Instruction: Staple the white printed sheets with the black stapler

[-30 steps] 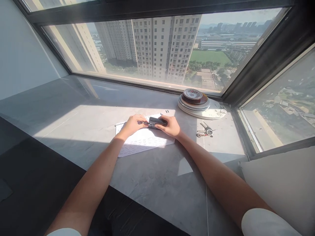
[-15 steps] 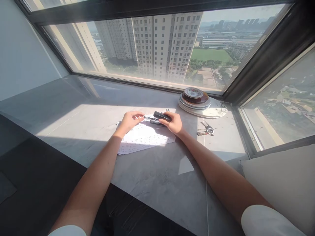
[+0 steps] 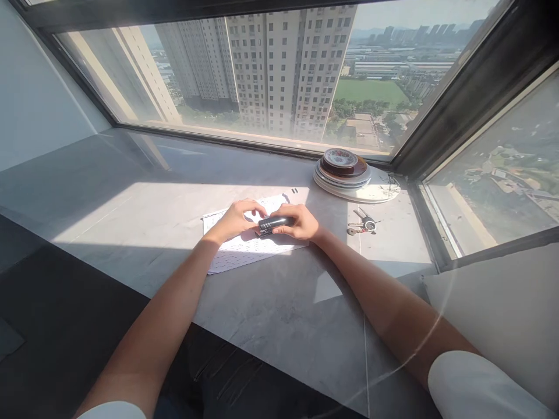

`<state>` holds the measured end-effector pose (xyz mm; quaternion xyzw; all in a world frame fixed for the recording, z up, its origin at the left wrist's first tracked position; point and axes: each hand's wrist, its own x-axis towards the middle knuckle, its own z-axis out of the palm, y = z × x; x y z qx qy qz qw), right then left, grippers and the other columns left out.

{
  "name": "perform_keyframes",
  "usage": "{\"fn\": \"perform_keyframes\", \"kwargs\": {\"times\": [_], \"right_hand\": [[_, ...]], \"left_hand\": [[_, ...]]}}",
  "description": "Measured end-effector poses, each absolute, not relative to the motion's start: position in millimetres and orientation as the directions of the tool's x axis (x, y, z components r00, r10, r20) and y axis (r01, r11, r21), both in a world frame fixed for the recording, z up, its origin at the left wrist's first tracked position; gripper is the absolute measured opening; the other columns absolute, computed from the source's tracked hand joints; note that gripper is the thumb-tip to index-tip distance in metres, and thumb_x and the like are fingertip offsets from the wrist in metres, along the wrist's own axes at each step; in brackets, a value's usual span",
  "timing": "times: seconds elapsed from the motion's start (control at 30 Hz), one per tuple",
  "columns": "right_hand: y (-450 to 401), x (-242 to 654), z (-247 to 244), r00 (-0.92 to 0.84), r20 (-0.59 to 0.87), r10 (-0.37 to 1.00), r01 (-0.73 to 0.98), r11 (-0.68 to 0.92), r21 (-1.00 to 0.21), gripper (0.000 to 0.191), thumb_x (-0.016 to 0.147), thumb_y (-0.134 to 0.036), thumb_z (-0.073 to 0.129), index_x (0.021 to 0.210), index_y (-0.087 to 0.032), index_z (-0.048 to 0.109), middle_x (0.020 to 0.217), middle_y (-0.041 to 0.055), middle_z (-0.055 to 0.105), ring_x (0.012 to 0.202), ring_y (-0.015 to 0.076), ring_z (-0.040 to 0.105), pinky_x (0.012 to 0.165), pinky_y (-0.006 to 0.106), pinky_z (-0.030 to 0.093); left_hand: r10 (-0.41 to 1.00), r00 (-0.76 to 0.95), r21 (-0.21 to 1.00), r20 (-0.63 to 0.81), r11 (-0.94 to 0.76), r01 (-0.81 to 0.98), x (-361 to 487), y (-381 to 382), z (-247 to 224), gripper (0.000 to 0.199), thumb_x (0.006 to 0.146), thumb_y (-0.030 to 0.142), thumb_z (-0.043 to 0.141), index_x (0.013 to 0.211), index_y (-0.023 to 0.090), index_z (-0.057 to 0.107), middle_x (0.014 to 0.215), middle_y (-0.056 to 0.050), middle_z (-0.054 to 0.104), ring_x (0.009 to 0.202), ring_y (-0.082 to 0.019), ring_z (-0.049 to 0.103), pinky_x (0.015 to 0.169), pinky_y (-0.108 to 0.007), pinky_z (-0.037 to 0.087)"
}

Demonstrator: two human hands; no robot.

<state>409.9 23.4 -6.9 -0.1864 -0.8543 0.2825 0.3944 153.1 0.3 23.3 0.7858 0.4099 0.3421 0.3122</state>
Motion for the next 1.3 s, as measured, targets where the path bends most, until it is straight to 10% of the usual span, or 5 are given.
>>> {"fn": "perform_keyframes", "kwargs": {"times": [0.33,0.57,0.73,1.1,1.3], "right_hand": [[23,409,-2,-0.634,0.401,0.661,0.263,0.672,-0.692,0.057,0.092,-0.070,0.073,0.112,-0.017,0.075,0.100,0.0082,0.079,0.088,0.0238,0.072,0.083,0.034,0.055],[23,456,-6,-0.549,0.325,0.770,0.414,0.588,-0.695,0.051,0.080,-0.068,0.085,0.093,-0.020,0.074,0.081,0.0025,0.072,0.074,0.0205,0.064,0.071,0.033,0.050],[27,486,-9,-0.348,0.366,0.863,0.364,0.484,-0.796,0.067,0.101,-0.077,0.042,0.095,-0.021,0.077,0.097,0.0121,0.078,0.094,0.0305,0.074,0.082,0.046,0.061],[114,451,-28,-0.608,0.143,0.781,0.728,0.621,-0.290,0.084,0.104,-0.073,0.034,0.155,-0.010,0.055,0.165,0.0227,0.048,0.158,0.0376,0.042,0.131,0.057,0.036],[112,382,-30,-0.775,0.058,0.630,0.600,0.761,-0.246,0.086,0.108,-0.072,0.024,0.171,-0.014,0.033,0.177,0.0178,0.028,0.165,0.0347,0.024,0.135,0.060,0.022]], "left_hand": [[0.903,0.224,0.739,0.366,-0.429,0.520,128,19,18,0.035,0.083,0.034,0.083,0.116,0.028,0.075,0.114,-0.006,0.071,0.105,-0.025,0.061,0.086,-0.039,0.056],[0.856,-0.004,0.754,0.517,-0.453,0.475,110,38,3,0.020,0.103,0.042,0.058,0.095,0.026,0.067,0.100,-0.003,0.072,0.093,-0.020,0.061,0.091,-0.035,0.049],[0.872,-0.105,0.842,0.478,-0.421,0.339,108,46,-7,0.035,0.104,0.053,0.051,0.089,0.025,0.066,0.098,-0.004,0.072,0.095,-0.021,0.064,0.087,-0.034,0.049],[0.879,-0.368,0.855,0.302,-0.421,-0.303,76,47,8,0.067,0.101,0.078,0.044,0.061,0.026,0.033,0.054,0.002,0.029,0.055,-0.015,0.040,0.055,-0.034,0.034],[0.652,-0.646,0.687,0.398,-0.678,-0.261,2,25,16,0.071,0.100,0.088,0.015,0.067,0.026,0.014,0.059,0.002,0.007,0.061,-0.017,0.016,0.059,-0.034,0.024]]}}
